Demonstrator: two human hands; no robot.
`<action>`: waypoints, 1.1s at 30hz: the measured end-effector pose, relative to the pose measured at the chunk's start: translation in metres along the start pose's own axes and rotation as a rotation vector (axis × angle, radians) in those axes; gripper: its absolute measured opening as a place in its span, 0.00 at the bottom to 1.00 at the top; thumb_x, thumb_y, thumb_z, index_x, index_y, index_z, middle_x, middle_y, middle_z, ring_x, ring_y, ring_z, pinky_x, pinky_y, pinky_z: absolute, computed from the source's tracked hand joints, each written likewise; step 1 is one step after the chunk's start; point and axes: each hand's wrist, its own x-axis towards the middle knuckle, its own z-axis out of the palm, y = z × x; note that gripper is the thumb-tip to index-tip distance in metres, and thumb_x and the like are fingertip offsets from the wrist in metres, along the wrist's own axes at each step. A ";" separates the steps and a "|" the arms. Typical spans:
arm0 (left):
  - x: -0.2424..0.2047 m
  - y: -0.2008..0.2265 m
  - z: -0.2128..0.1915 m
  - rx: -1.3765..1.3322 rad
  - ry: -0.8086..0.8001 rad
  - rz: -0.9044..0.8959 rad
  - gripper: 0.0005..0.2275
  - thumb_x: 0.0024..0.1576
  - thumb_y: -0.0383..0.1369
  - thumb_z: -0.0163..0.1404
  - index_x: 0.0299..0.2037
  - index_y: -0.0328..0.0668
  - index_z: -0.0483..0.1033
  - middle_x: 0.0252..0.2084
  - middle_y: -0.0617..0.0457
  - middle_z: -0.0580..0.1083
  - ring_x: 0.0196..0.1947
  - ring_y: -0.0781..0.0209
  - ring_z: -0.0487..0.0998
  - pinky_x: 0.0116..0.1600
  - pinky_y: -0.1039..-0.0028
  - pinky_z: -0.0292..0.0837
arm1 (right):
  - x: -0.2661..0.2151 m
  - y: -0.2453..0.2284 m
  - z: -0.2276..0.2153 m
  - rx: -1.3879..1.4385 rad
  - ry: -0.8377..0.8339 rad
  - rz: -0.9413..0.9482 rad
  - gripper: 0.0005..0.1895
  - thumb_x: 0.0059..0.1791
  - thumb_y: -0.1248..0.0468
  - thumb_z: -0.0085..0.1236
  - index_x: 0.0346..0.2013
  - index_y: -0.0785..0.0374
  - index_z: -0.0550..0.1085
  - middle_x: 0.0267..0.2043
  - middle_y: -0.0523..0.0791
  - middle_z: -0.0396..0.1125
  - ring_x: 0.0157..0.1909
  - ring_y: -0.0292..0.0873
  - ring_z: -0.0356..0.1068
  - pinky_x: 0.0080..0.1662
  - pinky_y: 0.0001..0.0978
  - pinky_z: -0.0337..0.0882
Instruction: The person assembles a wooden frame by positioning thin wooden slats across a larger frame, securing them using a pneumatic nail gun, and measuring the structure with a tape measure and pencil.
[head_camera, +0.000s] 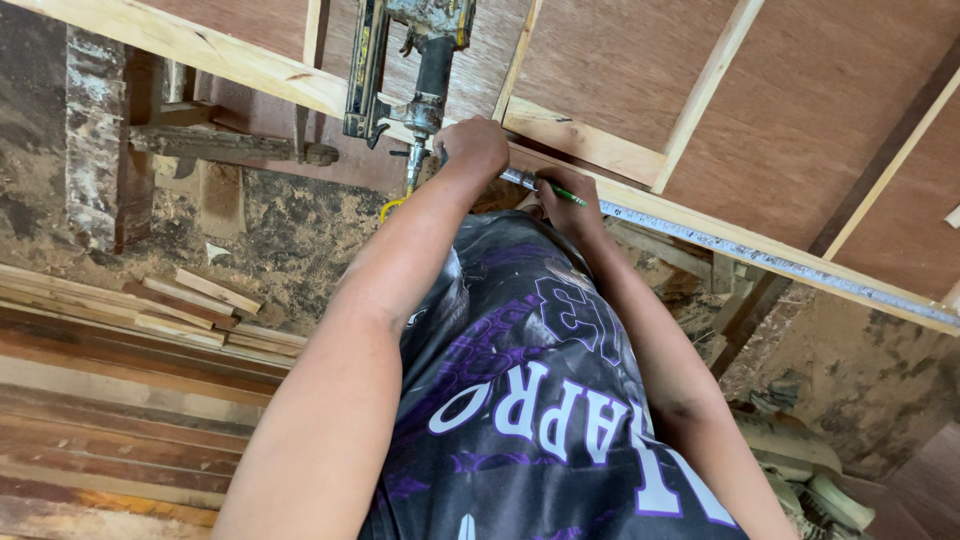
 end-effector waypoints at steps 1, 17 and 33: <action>0.000 0.000 0.000 0.003 -0.010 0.004 0.17 0.58 0.33 0.52 0.57 0.41 0.77 0.62 0.48 0.73 0.55 0.42 0.77 0.44 0.42 0.73 | 0.000 0.000 0.000 0.015 -0.009 0.026 0.09 0.53 0.69 0.53 0.45 0.70 0.77 0.33 0.50 0.75 0.29 0.41 0.78 0.35 0.33 0.76; -0.004 0.001 0.000 0.013 -0.019 -0.017 0.17 0.59 0.34 0.51 0.59 0.45 0.76 0.64 0.48 0.71 0.59 0.42 0.75 0.48 0.41 0.72 | -0.027 0.076 -0.084 0.135 0.240 0.014 0.10 0.54 0.71 0.52 0.47 0.72 0.78 0.38 0.51 0.77 0.38 0.39 0.77 0.42 0.29 0.77; -0.007 0.006 -0.007 0.037 -0.057 -0.046 0.18 0.55 0.32 0.55 0.57 0.42 0.78 0.61 0.47 0.74 0.58 0.43 0.77 0.48 0.46 0.74 | -0.042 0.066 -0.061 0.023 0.228 -0.033 0.10 0.52 0.70 0.57 0.47 0.70 0.78 0.39 0.51 0.77 0.40 0.41 0.78 0.43 0.31 0.76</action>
